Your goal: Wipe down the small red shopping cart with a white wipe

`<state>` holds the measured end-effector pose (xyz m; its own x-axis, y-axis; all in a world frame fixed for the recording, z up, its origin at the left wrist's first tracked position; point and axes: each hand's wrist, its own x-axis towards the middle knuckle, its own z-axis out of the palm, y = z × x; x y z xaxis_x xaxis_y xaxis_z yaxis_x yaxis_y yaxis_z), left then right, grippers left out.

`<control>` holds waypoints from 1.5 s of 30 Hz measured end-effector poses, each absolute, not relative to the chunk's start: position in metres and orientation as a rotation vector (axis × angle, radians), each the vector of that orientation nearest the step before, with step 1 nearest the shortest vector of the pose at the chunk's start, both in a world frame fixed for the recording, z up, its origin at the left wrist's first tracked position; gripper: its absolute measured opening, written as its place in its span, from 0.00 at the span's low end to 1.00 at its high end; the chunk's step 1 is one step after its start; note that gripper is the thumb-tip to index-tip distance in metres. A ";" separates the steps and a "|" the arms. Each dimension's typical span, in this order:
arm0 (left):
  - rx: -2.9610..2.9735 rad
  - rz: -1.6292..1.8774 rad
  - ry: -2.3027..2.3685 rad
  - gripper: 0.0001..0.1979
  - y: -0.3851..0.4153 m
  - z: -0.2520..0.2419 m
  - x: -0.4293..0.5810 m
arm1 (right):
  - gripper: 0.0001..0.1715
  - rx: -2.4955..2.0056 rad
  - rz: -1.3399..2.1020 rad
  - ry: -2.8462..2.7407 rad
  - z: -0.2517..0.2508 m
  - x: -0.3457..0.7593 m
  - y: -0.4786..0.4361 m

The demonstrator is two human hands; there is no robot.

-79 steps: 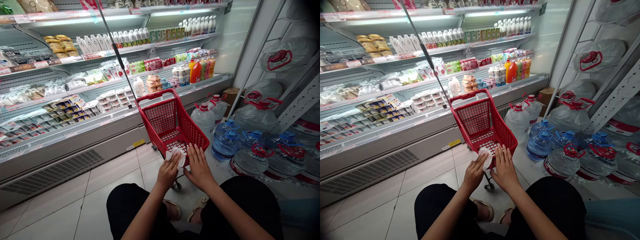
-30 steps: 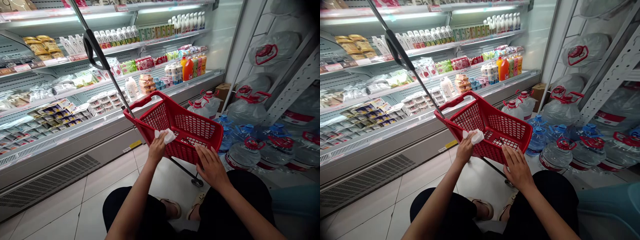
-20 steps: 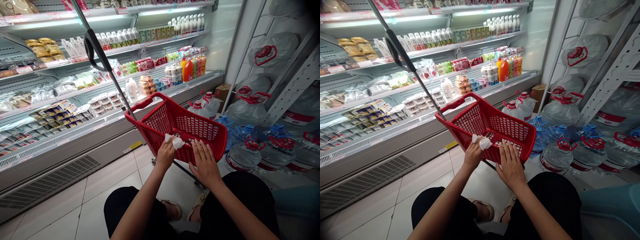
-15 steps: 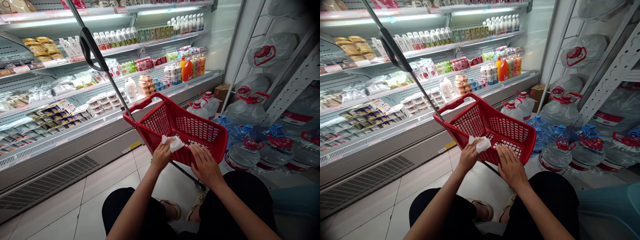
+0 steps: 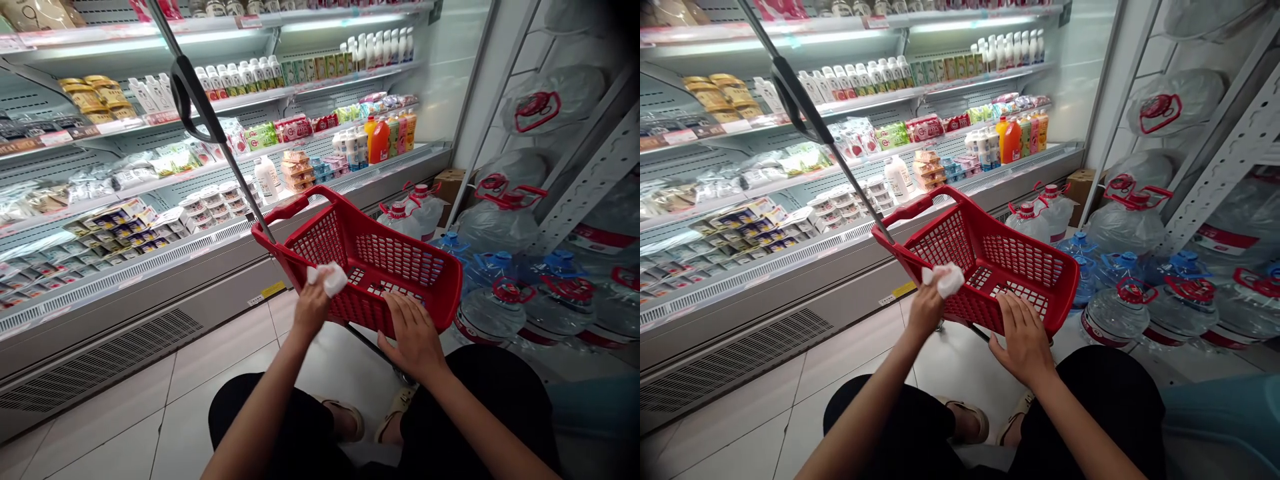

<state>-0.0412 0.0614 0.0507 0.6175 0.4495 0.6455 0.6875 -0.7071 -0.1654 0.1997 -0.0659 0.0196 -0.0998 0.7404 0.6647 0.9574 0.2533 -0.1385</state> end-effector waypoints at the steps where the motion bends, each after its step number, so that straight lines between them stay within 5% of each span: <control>1: -2.491 -0.812 -0.871 0.27 0.052 0.042 -0.030 | 0.48 -1.539 -0.429 -1.922 0.023 0.197 -0.066; 12: -2.435 -0.791 -1.145 0.28 0.094 0.065 -0.065 | 0.46 -1.549 -0.391 -2.082 0.016 0.234 -0.070; 22: -2.721 -0.822 -0.775 0.26 0.013 0.022 -0.015 | 0.51 -1.430 -0.259 -2.230 0.020 0.197 -0.061; 30: -2.616 -0.959 -1.201 0.26 0.060 0.036 -0.062 | 0.44 -1.559 -0.295 -2.178 0.008 0.264 -0.024; 45: -2.611 -0.988 -1.400 0.26 0.054 0.038 -0.028 | 0.54 -1.799 -0.435 -1.917 -0.018 0.233 -0.018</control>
